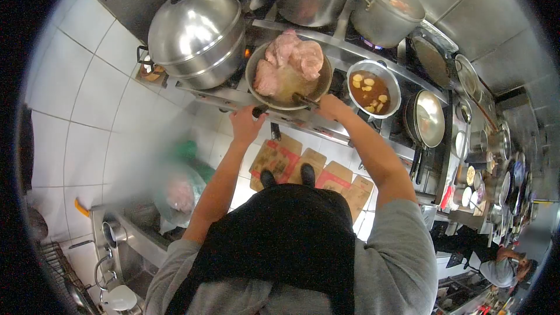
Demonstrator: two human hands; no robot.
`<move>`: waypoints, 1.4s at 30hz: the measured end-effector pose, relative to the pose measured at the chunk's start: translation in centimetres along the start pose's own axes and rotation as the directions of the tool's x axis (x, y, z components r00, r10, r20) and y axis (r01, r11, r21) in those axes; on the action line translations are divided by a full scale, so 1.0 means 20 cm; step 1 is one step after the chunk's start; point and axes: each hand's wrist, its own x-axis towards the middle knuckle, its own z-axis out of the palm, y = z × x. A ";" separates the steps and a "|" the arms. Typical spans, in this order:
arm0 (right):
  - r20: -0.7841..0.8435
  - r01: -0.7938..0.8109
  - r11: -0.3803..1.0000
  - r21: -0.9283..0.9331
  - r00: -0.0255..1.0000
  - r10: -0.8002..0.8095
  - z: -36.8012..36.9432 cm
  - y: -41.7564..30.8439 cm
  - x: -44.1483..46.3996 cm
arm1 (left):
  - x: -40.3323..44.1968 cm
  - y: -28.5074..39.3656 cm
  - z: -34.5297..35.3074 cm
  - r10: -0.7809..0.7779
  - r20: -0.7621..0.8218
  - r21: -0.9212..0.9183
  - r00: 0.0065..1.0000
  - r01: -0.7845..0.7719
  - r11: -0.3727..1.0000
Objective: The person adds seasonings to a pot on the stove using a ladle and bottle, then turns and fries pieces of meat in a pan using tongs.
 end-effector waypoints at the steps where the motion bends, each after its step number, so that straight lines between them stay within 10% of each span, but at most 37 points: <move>1: 0.030 -0.022 0.997 0.071 0.999 0.020 -0.02 0.00 -0.01 | 0.00 0.00 0.00 0.000 0.001 -0.001 1.000 0.000 1.000; 6: 0.360 -0.355 0.694 0.626 0.921 0.146 -0.07 0.04 -0.04 | 0.00 0.02 -0.03 -0.033 0.044 0.000 0.998 0.033 0.999; 12: 0.494 -0.509 0.270 0.817 0.860 0.125 -0.02 0.13 -0.09 | 0.01 -0.01 0.00 -0.022 0.020 0.053 1.000 0.021 0.998; 22: 0.265 -0.253 -0.096 0.963 0.954 0.141 -0.22 0.18 -0.56 | 0.01 -0.01 0.00 -0.040 0.037 -0.016 0.998 0.041 0.999; 26: 0.064 -0.303 0.355 0.884 0.832 0.551 -0.21 0.31 -0.78 | 0.01 0.00 0.01 -0.055 0.033 -0.033 0.998 0.056 0.998; 32: -0.206 -0.443 0.700 0.561 0.744 0.636 0.10 0.48 -0.84 | 0.01 0.02 -0.02 -0.052 0.022 0.008 0.998 0.052 0.999; 42: -0.193 -0.380 0.610 0.695 0.719 0.667 -0.03 0.33 -0.84 | 0.00 0.01 -0.01 -0.020 0.016 0.005 1.000 0.020 1.000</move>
